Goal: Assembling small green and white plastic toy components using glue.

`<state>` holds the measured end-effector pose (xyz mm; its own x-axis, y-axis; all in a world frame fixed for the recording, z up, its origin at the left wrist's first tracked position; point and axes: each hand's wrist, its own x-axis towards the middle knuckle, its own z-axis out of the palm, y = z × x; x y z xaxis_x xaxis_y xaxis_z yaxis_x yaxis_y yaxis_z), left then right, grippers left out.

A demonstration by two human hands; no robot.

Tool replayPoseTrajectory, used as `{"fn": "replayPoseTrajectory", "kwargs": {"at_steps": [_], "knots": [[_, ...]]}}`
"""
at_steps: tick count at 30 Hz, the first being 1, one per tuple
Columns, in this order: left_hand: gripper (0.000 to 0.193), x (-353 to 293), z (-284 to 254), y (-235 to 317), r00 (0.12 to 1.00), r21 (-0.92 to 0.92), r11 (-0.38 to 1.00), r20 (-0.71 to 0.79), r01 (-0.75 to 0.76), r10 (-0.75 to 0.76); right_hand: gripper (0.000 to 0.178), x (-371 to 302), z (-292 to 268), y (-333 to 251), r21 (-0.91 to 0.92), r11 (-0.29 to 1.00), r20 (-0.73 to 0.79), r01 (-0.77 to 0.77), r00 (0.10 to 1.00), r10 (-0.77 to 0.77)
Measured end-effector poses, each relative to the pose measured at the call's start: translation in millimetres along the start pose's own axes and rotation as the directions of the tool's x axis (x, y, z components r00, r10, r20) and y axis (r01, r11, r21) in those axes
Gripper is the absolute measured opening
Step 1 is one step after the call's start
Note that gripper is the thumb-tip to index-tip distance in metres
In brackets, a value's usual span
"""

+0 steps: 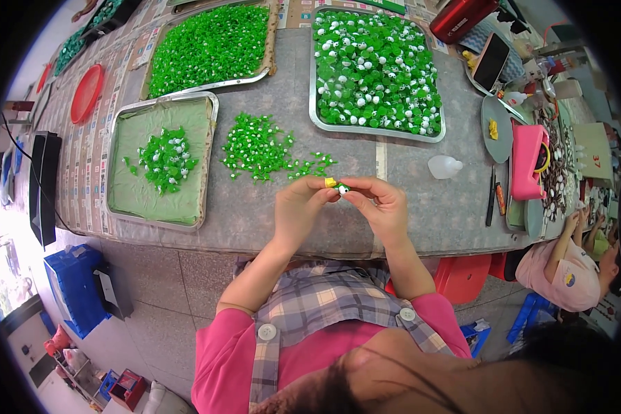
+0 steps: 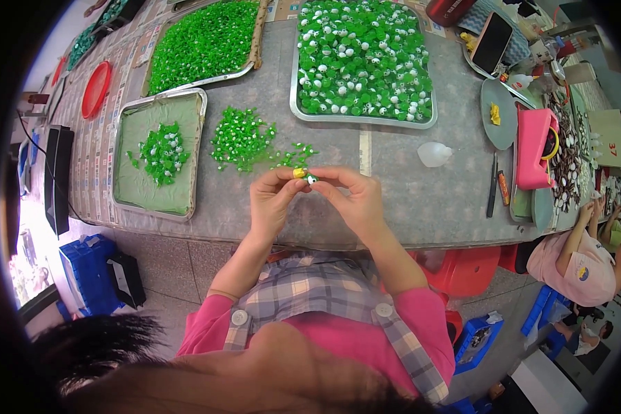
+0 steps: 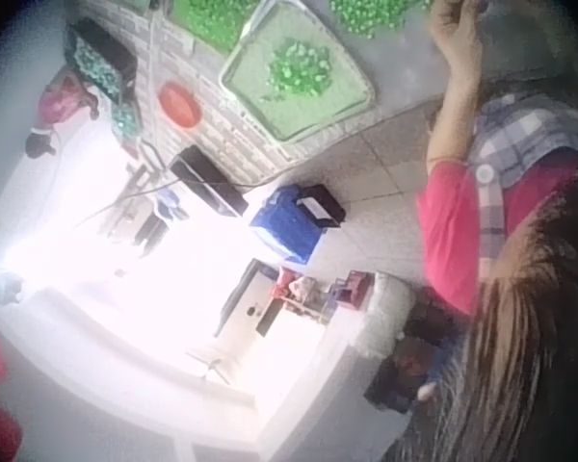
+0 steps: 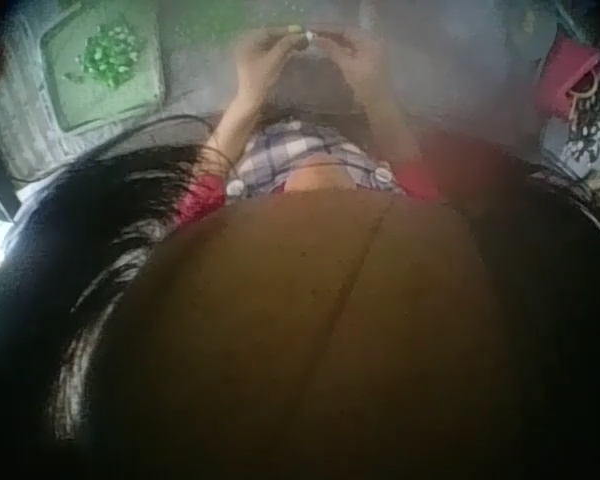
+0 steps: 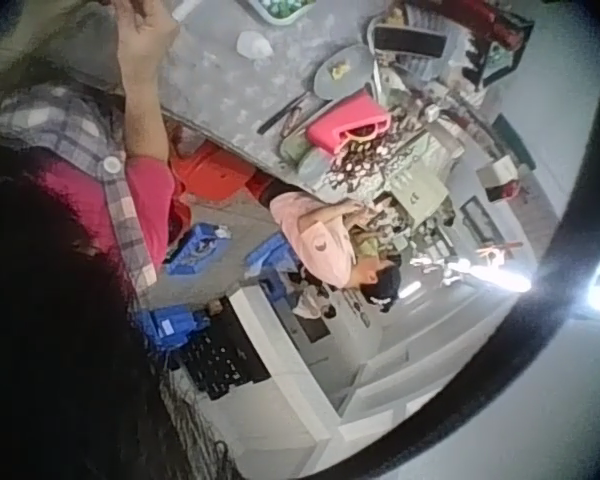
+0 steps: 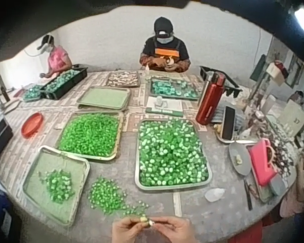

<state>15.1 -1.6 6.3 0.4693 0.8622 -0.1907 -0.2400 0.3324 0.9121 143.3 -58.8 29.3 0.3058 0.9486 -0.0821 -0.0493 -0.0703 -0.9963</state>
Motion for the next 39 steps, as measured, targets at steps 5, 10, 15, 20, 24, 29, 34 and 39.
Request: {"fn": "replayPoseTrajectory", "kwargs": {"at_steps": [5, 10, 15, 20, 24, 29, 34, 39], "knots": [[0.006, -1.6, -1.1, -3.6, 0.991, 0.206, 0.969, -0.001, -0.134, 0.137, 0.018, -4.0, 2.5, 2.9, 0.111, 0.994, -0.037, 0.005, 0.999, -0.001], [0.006, -3.4, 1.9, -0.4, 0.986, 0.289, 0.944, 0.012, -0.161, 0.165, 0.018, -10.2, 2.3, 3.1, 0.042, 0.999, -0.059, -0.010, 0.998, 0.012], [0.007, -4.5, 0.8, 2.1, 0.982, 0.353, 0.916, 0.059, -0.191, 0.182, 0.018, -9.5, -2.9, 4.8, 0.057, 0.997, -0.033, -0.042, 0.998, 0.044], [0.011, -4.3, 8.4, 14.9, 0.950, 0.553, 0.773, 0.148, -0.310, 0.275, 0.018, -10.4, -5.8, 1.1, 0.113, 0.993, -0.046, -0.028, 0.998, 0.033], [0.012, -4.9, 6.5, 12.9, 0.894, 0.582, 0.685, 0.211, -0.439, 0.395, 0.017, -11.0, -4.4, 1.7, 0.108, 0.993, -0.034, -0.043, 0.998, 0.047], [0.010, -5.5, 8.6, 15.8, 0.879, 0.599, 0.649, 0.242, -0.469, 0.411, 0.017, -10.7, -5.7, 1.6, 0.180, 0.980, -0.041, -0.083, 0.995, 0.092], [0.013, -1.7, 7.7, 23.9, 0.877, 0.689, 0.547, 0.316, -0.475, 0.363, 0.015, -1.6, -11.8, 3.2, 0.302, 0.931, 0.059, -0.206, 0.979, 0.197], [0.015, 0.2, 6.2, 22.7, 0.824, 0.709, 0.448, 0.352, -0.545, 0.444, 0.014, -2.7, -9.3, 7.2, 0.335, 0.913, 0.067, -0.233, 0.972, 0.224]]}}
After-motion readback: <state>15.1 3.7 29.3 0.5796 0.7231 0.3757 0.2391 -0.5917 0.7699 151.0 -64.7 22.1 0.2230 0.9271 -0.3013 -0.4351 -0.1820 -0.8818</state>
